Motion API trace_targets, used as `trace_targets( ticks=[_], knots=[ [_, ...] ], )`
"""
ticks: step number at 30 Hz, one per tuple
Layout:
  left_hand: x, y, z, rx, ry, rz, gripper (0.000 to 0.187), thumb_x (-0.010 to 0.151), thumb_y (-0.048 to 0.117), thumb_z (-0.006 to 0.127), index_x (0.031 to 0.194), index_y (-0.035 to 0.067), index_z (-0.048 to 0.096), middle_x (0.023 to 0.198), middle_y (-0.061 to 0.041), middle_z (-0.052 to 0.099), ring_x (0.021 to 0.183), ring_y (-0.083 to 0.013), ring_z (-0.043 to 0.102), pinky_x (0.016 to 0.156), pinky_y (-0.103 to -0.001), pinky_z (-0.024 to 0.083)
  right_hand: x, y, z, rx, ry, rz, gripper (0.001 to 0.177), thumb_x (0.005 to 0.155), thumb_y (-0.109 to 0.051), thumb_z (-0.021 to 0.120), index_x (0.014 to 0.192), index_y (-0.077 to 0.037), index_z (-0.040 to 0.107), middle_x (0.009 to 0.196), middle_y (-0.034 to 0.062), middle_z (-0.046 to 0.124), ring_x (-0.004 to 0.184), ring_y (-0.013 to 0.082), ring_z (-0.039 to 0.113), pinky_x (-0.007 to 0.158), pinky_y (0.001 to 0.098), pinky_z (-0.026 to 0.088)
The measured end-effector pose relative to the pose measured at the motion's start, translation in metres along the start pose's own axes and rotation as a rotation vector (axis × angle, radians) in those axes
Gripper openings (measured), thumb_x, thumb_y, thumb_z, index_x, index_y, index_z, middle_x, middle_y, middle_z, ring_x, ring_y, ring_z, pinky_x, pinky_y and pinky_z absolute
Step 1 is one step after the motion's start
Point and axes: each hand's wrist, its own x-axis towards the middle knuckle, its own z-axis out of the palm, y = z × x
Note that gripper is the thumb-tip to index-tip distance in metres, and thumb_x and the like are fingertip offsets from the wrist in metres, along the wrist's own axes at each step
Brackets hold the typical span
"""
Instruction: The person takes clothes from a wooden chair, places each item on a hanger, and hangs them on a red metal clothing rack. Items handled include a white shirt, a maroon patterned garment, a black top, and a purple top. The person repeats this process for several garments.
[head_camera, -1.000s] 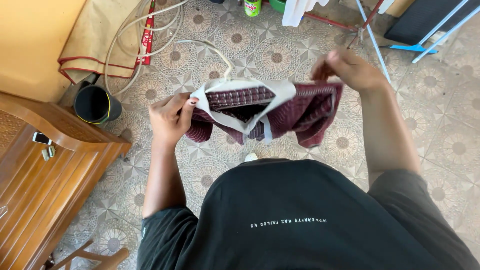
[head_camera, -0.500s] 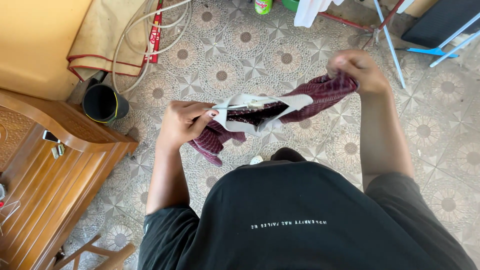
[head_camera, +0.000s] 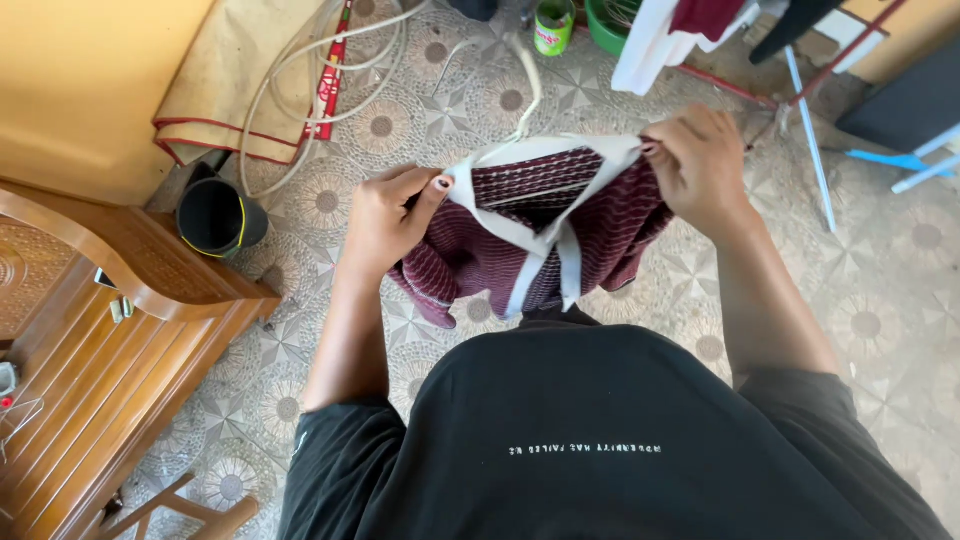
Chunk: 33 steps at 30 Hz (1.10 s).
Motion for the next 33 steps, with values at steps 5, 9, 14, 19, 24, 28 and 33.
trace_targets(
  ticks=[5,9,14,19,24,28,33],
  knots=[
    [0.033,-0.049,0.006,0.377,0.121,-0.027,0.053,0.095,0.047,0.077,0.129,0.009,0.059,0.105,-0.008,0.064,0.095,-0.0266,0.065,0.08,-0.043,0.05,0.045,0.067,-0.007,0.135,0.081,0.083,0.026,0.118,-0.011,0.057,0.1,0.006,0.068,0.091,0.0162,0.061,0.085,0.0325,0.057,0.079,0.0426,0.039],
    [0.04,-0.121,0.054,0.295,0.378,-0.142,0.031,0.102,0.009,0.073,0.126,0.002,0.054,0.101,-0.011,0.067,0.076,-0.0225,0.069,0.061,-0.037,0.056,0.067,0.121,-0.016,0.221,0.102,0.186,0.044,0.123,-0.027,0.048,0.101,0.008,0.063,0.087,0.0161,0.05,0.081,0.0286,0.048,0.074,0.04,0.036],
    [0.109,-0.153,0.056,0.529,0.599,0.041,0.021,0.11,0.009,0.047,0.096,0.002,0.06,0.097,-0.009,0.074,0.069,-0.0272,0.067,0.056,-0.038,0.047,0.091,0.171,-0.021,0.08,0.088,0.117,0.043,0.124,-0.024,0.048,0.103,0.009,0.067,0.086,0.018,0.054,0.079,0.0307,0.051,0.07,0.0413,0.038],
    [0.196,-0.125,0.029,0.277,0.687,-0.02,0.025,0.114,0.02,0.04,0.104,0.006,0.058,0.093,-0.008,0.07,0.075,-0.0258,0.068,0.067,-0.037,0.051,0.098,0.229,-0.012,0.064,0.097,-0.017,0.04,0.123,-0.018,0.054,0.103,0.012,0.072,0.09,0.0212,0.057,0.081,0.0358,0.053,0.075,0.0453,0.04],
    [0.243,-0.155,-0.002,0.118,0.41,-0.167,0.019,0.115,0.009,0.05,0.115,0.011,0.068,0.079,0.004,0.061,0.051,-0.0067,0.025,0.049,-0.027,0.016,0.111,0.252,0.001,0.225,0.174,0.1,0.051,0.124,-0.031,0.045,0.098,0.009,0.062,0.087,0.0174,0.053,0.082,0.03,0.048,0.076,0.0429,0.035],
    [0.254,-0.186,0.013,0.193,0.278,-0.192,0.02,0.107,0.003,0.053,0.112,0.01,0.072,0.098,-0.001,0.078,0.067,-0.0105,0.062,0.056,-0.027,0.042,0.131,0.266,0.017,0.2,0.222,0.13,0.054,0.122,-0.036,0.046,0.097,0.009,0.063,0.084,0.0164,0.051,0.078,0.0291,0.047,0.073,0.0436,0.033],
    [0.281,-0.203,0.028,0.396,0.521,-0.085,0.03,0.113,0.018,0.045,0.104,0.007,0.071,0.089,-0.003,0.073,0.057,-0.0098,0.057,0.045,-0.025,0.037,0.166,0.265,0.03,0.285,0.156,0.16,0.047,0.123,-0.03,0.051,0.101,0.009,0.067,0.083,0.0141,0.05,0.078,0.0255,0.046,0.072,0.0393,0.033]
  ],
)
